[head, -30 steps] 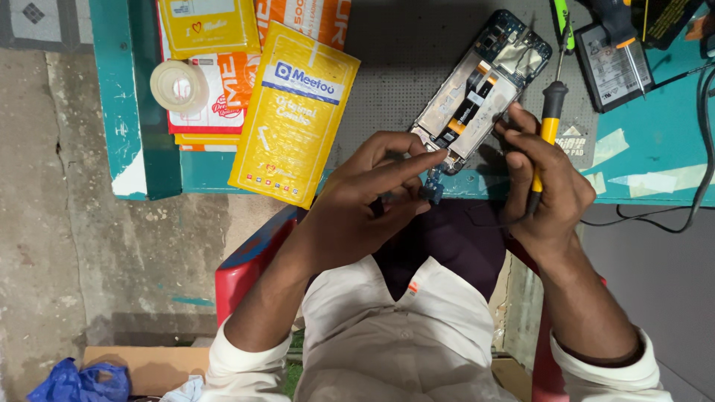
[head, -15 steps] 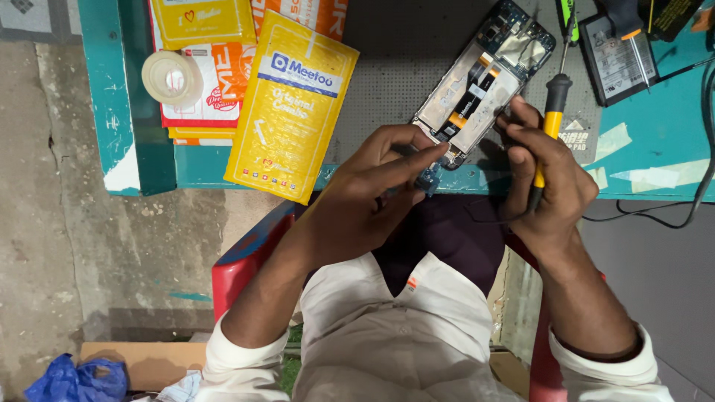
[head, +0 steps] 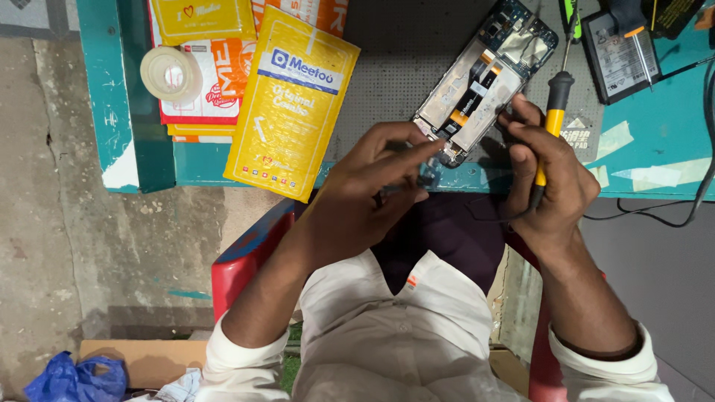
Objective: The person uses a soldering iron to work on a small component on a disassembled smartphone motherboard. They repeatedly apply heat to the same area while holding the component with their other hand.
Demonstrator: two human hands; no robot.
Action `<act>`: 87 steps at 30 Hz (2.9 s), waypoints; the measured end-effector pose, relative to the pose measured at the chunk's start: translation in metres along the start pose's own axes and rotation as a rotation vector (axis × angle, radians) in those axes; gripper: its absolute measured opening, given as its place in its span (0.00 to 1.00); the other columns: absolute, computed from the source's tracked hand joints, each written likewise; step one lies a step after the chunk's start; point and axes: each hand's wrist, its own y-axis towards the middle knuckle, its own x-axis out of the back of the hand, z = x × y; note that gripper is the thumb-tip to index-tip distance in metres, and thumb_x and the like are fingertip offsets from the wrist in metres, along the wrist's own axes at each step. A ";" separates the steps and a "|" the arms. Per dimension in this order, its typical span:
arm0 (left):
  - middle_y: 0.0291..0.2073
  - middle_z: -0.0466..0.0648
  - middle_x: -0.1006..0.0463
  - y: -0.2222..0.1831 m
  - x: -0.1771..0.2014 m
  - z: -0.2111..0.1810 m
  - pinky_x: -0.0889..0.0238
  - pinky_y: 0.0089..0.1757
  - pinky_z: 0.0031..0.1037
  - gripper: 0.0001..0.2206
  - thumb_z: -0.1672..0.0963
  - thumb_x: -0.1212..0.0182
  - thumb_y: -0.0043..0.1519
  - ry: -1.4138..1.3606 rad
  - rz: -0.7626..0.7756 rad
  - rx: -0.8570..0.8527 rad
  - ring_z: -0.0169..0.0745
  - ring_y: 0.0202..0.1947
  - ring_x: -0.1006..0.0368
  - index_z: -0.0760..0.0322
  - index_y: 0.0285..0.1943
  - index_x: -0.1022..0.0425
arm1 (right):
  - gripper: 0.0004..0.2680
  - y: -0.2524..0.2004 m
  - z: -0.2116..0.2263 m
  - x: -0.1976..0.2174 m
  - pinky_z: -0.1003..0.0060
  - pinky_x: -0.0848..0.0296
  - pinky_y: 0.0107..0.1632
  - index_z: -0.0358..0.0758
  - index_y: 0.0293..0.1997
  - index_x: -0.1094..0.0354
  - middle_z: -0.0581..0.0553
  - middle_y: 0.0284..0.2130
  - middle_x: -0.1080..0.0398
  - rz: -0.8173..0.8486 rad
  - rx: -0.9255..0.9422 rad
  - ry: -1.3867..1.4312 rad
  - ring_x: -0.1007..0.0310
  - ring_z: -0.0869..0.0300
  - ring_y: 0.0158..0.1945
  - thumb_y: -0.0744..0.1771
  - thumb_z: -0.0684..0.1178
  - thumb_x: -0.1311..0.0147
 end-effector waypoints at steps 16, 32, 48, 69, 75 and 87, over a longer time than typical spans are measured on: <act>0.54 0.40 0.26 0.003 -0.057 0.006 0.53 0.56 0.41 0.22 0.49 0.27 0.61 0.801 -0.474 0.048 0.41 0.55 0.32 0.58 0.60 0.23 | 0.05 0.003 0.007 0.002 0.60 0.21 0.61 0.23 0.56 0.35 0.26 0.58 0.29 0.000 -0.033 0.026 0.20 0.46 0.57 0.77 0.38 0.53; 0.53 0.41 0.28 0.006 -0.067 0.015 0.56 0.57 0.44 0.20 0.47 0.29 0.63 0.895 -0.516 0.054 0.42 0.57 0.35 0.55 0.60 0.23 | 0.06 0.003 0.004 0.002 0.60 0.20 0.60 0.23 0.56 0.35 0.25 0.57 0.28 0.007 -0.027 0.016 0.20 0.47 0.57 0.77 0.39 0.53; 0.46 0.38 0.26 0.018 -0.060 0.015 0.55 0.54 0.43 0.19 0.43 0.30 0.58 0.857 -0.522 0.114 0.38 0.49 0.33 0.52 0.50 0.18 | 0.06 -0.001 -0.003 0.002 0.60 0.20 0.59 0.24 0.55 0.34 0.24 0.57 0.27 0.008 -0.014 0.004 0.19 0.47 0.56 0.77 0.41 0.51; 0.45 0.39 0.25 0.017 -0.032 0.014 0.51 0.51 0.37 0.13 0.60 0.30 0.58 0.737 -0.306 -0.075 0.34 0.39 0.33 0.53 0.51 0.17 | 0.07 -0.004 -0.008 0.001 0.59 0.19 0.59 0.25 0.55 0.34 0.24 0.57 0.27 0.009 0.005 -0.002 0.19 0.46 0.56 0.76 0.42 0.49; 0.41 0.37 0.25 0.022 -0.032 0.007 0.49 0.50 0.37 0.08 0.58 0.29 0.60 0.682 -0.331 -0.050 0.33 0.36 0.33 0.52 0.47 0.17 | 0.06 -0.003 -0.006 0.000 0.60 0.19 0.59 0.24 0.55 0.34 0.25 0.57 0.27 -0.001 -0.003 -0.008 0.19 0.47 0.55 0.77 0.41 0.50; 0.49 0.40 0.25 0.016 -0.030 0.014 0.43 0.53 0.40 0.09 0.59 0.34 0.65 0.789 -0.220 -0.236 0.37 0.46 0.28 0.58 0.53 0.20 | 0.05 0.004 0.003 0.001 0.62 0.21 0.59 0.24 0.55 0.34 0.27 0.57 0.26 -0.001 -0.031 0.006 0.19 0.48 0.55 0.77 0.38 0.51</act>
